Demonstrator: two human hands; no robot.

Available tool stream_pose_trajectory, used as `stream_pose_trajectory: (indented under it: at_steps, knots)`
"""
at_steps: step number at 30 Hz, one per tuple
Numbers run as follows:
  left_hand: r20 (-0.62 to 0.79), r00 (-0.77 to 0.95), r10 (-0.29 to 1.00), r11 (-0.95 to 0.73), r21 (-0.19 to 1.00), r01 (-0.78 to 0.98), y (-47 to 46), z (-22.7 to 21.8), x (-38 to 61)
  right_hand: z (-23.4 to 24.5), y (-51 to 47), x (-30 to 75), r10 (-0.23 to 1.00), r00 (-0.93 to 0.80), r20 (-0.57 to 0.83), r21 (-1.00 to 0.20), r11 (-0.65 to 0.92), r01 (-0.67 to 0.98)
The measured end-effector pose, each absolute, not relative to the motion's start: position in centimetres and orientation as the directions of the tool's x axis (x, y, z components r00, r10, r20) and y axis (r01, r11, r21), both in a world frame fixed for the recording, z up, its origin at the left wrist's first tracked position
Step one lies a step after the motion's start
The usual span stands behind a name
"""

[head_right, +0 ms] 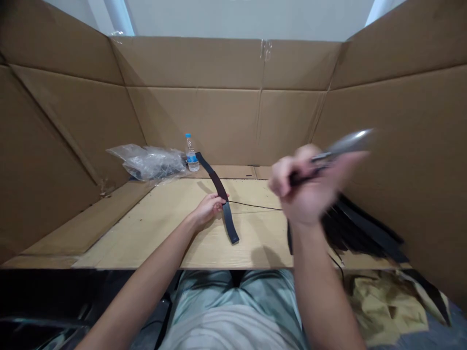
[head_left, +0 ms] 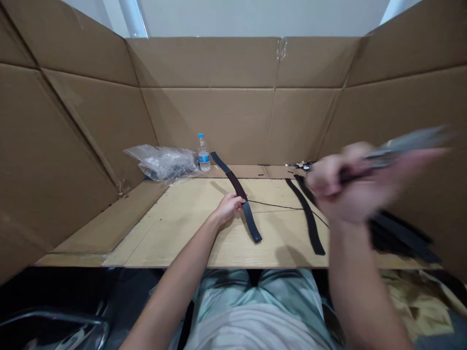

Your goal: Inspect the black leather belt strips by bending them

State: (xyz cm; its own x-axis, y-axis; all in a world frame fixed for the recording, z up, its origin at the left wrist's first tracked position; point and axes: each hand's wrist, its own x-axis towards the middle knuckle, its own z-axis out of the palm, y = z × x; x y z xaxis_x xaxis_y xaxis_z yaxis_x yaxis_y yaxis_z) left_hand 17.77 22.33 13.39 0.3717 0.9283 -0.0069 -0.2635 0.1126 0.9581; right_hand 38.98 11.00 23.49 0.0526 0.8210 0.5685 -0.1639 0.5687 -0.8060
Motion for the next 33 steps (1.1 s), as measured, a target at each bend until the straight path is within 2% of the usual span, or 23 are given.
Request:
stream_pose_trajectory:
  at_steps: [3,5,6,9,12,15,18,23,33]
  knots:
    - [0.007,0.35,0.937,0.102,0.952,-0.29,22.6,13.1,17.8,20.3,14.2,34.8,0.931,-0.005,0.365,-0.896,0.35,-0.273]
    - [0.021,0.334,0.942,0.088,0.947,-0.309,22.8,13.0,17.8,17.1,15.8,32.8,0.98,-0.008,0.198,-0.961,0.193,-0.199]
    - [0.03,0.322,0.946,0.079,0.944,-0.319,22.9,13.0,17.8,15.5,16.4,32.2,0.985,0.021,0.174,-0.974,0.175,-0.142]
    - [0.057,0.288,0.956,0.051,0.934,-0.353,23.0,13.1,17.8,12.5,16.7,31.8,0.98,0.05,0.192,-0.98,0.189,0.06]
    - [0.076,0.245,0.966,0.025,0.923,-0.383,23.0,13.3,17.8,11.7,16.3,32.4,0.975,0.056,0.217,-0.936,0.192,0.295]
    - [0.075,0.215,0.974,0.019,0.915,-0.404,22.9,13.5,17.7,11.8,16.4,32.7,0.977,0.094,0.194,-0.902,0.14,0.408]
    - [0.062,0.241,0.969,0.045,0.909,-0.414,22.7,13.6,17.7,11.8,16.8,32.6,0.979,0.065,0.195,-0.891,0.15,0.428]
    - [0.063,0.303,0.951,0.067,0.914,-0.4,22.4,13.6,18.1,11.8,17.1,32.1,0.975,0.028,0.219,-0.908,0.194,0.371]
    - [0.03,0.298,0.954,0.101,0.904,-0.416,22.4,13.6,18.2,11.7,17.2,32.0,0.965,0.052,0.257,-0.902,0.221,0.37]
